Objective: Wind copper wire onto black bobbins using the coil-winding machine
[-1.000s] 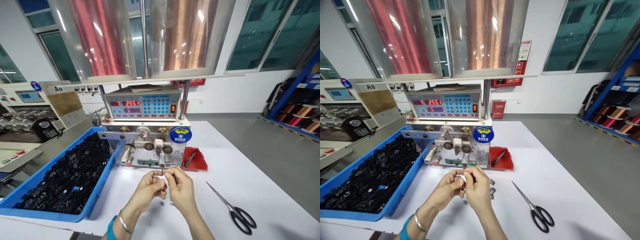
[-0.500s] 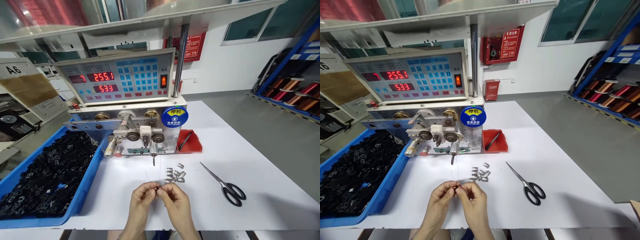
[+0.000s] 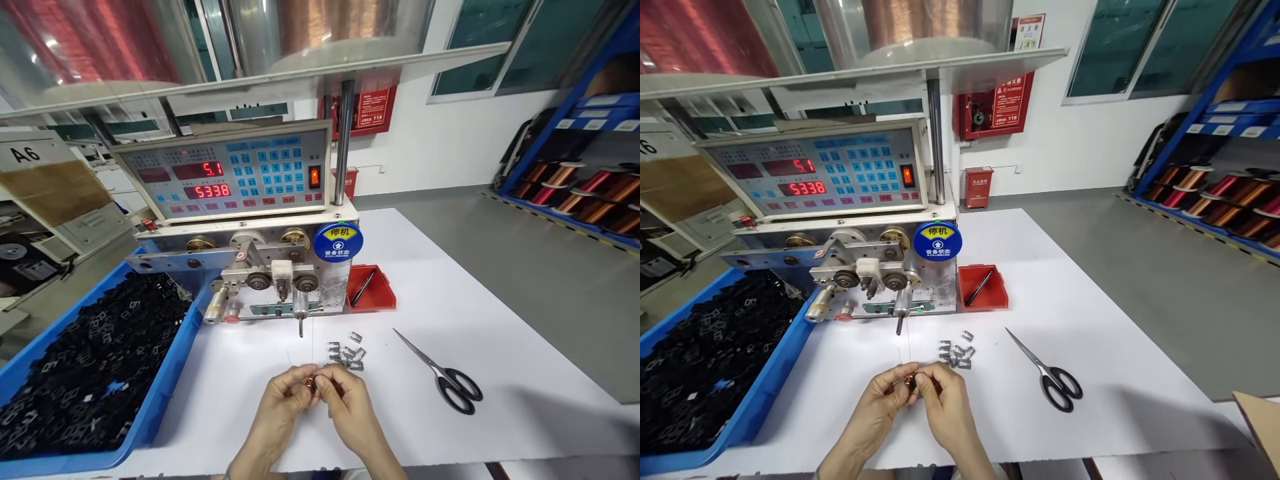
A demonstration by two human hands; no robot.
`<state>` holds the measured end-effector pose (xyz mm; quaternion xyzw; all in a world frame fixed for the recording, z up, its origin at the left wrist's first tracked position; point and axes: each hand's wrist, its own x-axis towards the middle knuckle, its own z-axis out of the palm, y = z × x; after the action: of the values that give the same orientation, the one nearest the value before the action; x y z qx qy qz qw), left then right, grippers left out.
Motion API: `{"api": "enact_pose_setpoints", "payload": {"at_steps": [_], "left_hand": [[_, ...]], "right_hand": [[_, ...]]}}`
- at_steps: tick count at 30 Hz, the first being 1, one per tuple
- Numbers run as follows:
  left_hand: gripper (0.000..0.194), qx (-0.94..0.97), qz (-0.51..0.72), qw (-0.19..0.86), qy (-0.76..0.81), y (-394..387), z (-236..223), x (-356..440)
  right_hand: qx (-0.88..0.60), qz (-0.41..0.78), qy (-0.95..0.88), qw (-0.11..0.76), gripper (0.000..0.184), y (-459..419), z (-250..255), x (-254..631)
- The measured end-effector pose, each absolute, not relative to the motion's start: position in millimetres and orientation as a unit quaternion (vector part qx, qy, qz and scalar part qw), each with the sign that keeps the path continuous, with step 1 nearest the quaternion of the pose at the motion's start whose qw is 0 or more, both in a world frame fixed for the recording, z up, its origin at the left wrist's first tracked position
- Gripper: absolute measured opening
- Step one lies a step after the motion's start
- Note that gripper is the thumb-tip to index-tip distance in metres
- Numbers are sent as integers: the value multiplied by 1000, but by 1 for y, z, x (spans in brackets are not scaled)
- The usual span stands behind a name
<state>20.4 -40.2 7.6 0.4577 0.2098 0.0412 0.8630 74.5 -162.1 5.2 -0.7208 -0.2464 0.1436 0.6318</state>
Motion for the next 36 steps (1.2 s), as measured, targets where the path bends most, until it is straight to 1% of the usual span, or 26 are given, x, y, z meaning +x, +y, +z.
{"api": "enact_pose_setpoints", "payload": {"at_steps": [2,4,5,8,9,11,13,14,17,19,22,24,26,28,31,33,36], "left_hand": [[38,471,32,858,204,-38,6,19],[37,488,25,850,198,-36,4,18],[35,496,24,846,194,-35,3,17],[32,514,28,837,183,-33,-2,14],[31,515,34,837,182,-34,-3,13],[33,507,53,840,185,-36,-5,11],[37,495,69,845,190,-38,-6,10],[38,491,71,847,191,-39,-6,9],[34,488,69,852,178,-39,-4,8],[32,485,76,854,172,-38,-2,8],[34,480,102,852,182,-37,0,7],[34,480,111,850,186,-36,0,6],[31,489,105,848,175,-35,0,5],[29,505,93,844,157,-33,0,4],[28,528,86,833,141,-30,1,3],[28,539,83,826,143,-30,1,2],[28,549,74,819,148,-29,2,1]], "right_hand": [[-726,149,-248,624,32,-166,5,77],[-759,131,-249,588,31,-174,5,86],[-790,110,-245,551,29,-179,5,94],[-894,31,-200,401,19,-195,7,129],[-912,16,-185,366,17,-199,7,141],[-929,7,-173,327,15,-204,5,163],[-931,13,-182,317,10,-204,3,176],[-930,15,-188,314,8,-203,3,178],[-924,13,-206,323,13,-199,11,163],[-895,27,-249,369,15,-197,21,138],[-795,59,-365,481,14,-193,32,94],[-753,35,-399,523,12,-189,33,72],[-737,-4,-402,543,13,-185,28,61],[-730,-34,-407,548,15,-182,21,59],[-722,-44,-431,539,17,-183,16,63],[-729,-35,-438,524,16,-185,18,66],[-751,12,-446,487,16,-190,26,69]]}}
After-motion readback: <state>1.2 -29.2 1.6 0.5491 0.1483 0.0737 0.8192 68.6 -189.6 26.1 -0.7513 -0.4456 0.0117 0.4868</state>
